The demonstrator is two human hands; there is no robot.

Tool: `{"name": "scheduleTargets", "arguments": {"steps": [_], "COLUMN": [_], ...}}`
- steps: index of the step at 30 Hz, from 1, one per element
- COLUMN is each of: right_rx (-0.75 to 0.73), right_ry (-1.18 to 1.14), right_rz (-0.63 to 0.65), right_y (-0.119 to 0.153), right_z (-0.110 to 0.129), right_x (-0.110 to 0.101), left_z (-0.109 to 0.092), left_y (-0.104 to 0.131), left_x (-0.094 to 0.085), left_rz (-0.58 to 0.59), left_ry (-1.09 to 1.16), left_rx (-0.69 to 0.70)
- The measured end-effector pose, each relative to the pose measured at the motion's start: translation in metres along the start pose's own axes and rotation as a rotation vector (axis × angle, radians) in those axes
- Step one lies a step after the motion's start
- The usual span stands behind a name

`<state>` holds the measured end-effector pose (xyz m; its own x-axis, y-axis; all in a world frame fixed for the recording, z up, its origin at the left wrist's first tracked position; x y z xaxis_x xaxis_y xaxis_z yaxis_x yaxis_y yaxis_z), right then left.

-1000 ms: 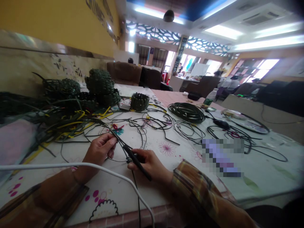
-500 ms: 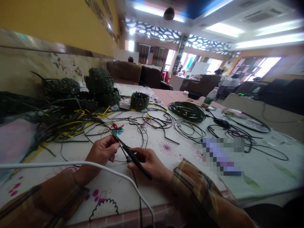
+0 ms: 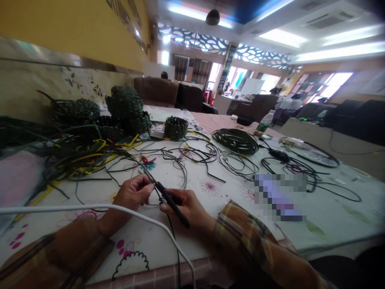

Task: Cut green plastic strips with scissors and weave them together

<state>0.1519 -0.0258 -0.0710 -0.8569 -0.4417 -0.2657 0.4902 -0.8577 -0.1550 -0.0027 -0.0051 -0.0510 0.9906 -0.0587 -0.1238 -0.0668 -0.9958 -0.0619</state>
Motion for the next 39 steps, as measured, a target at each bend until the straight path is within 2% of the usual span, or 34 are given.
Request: {"name": "scheduleTargets", "arguments": {"steps": [3, 6, 9, 11, 14, 17, 21, 25, 27, 29, 30, 32, 34, 37, 39], "right_rx": [0.021, 0.029, 0.092, 0.191, 0.303, 0.362, 0.364, 0.308, 0.184, -0.04, -0.163, -0.353, -0.431, -0.429, -0.433], "right_ry": [-0.046, -0.021, 0.277, 0.548, 0.843, 1.0, 1.132, 1.256, 1.314, 1.281, 1.226, 1.11, 1.072, 1.085, 1.079], "right_rz": [-0.016, -0.125, -0.32, -0.369, -0.341, -0.278, -0.243, -0.237, -0.325, -0.341, -0.283, -0.085, 0.058, 0.113, 0.083], "right_y": [-0.002, -0.006, -0.01, -0.012, -0.015, -0.016, -0.017, -0.019, -0.019, -0.02, -0.02, -0.02, -0.021, -0.025, -0.027], "right_z": [-0.002, 0.0, 0.005, 0.007, 0.003, -0.006, -0.015, -0.011, 0.001, 0.014, 0.017, 0.016, 0.007, -0.006, -0.007], "right_x": [-0.002, -0.019, -0.053, -0.073, -0.091, -0.095, -0.094, -0.093, -0.089, -0.072, -0.058, -0.027, -0.004, 0.007, 0.005], "left_z": [0.004, 0.005, 0.008, 0.009, 0.008, 0.008, 0.01, 0.01, 0.011, 0.011, 0.012, 0.012, 0.012, 0.011, 0.01], "left_y": [-0.002, -0.006, -0.009, -0.011, -0.013, -0.014, -0.017, -0.019, -0.02, -0.021, -0.021, -0.022, -0.022, -0.022, -0.021], "left_x": [-0.003, -0.016, -0.025, -0.028, -0.033, -0.035, -0.037, -0.041, -0.043, -0.045, -0.045, -0.045, -0.044, -0.043, -0.043], "left_rz": [-0.022, -0.142, -0.217, -0.234, -0.271, -0.266, -0.258, -0.284, -0.305, -0.317, -0.315, -0.302, -0.29, -0.287, -0.288], "left_ry": [0.027, 0.195, 0.407, 0.48, 0.498, 0.485, 0.484, 0.491, 0.515, 0.528, 0.53, 0.538, 0.549, 0.552, 0.558], "left_rx": [0.006, -0.025, -0.115, -0.14, -0.124, -0.103, -0.082, -0.033, -0.016, -0.006, -0.005, -0.011, -0.013, -0.016, -0.019]}}
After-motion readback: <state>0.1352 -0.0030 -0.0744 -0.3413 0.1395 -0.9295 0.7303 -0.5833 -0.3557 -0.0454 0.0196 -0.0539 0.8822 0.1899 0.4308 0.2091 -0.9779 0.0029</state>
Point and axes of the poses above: each hand's wrist, its own y-axis away from the middle knuckle, its own x-axis out of the palm, z = x × y, the point moved 7 cm from there along -y, towards the middle knuckle, and after that the axes turned 3 degrees about y, right-handed, at the moved point
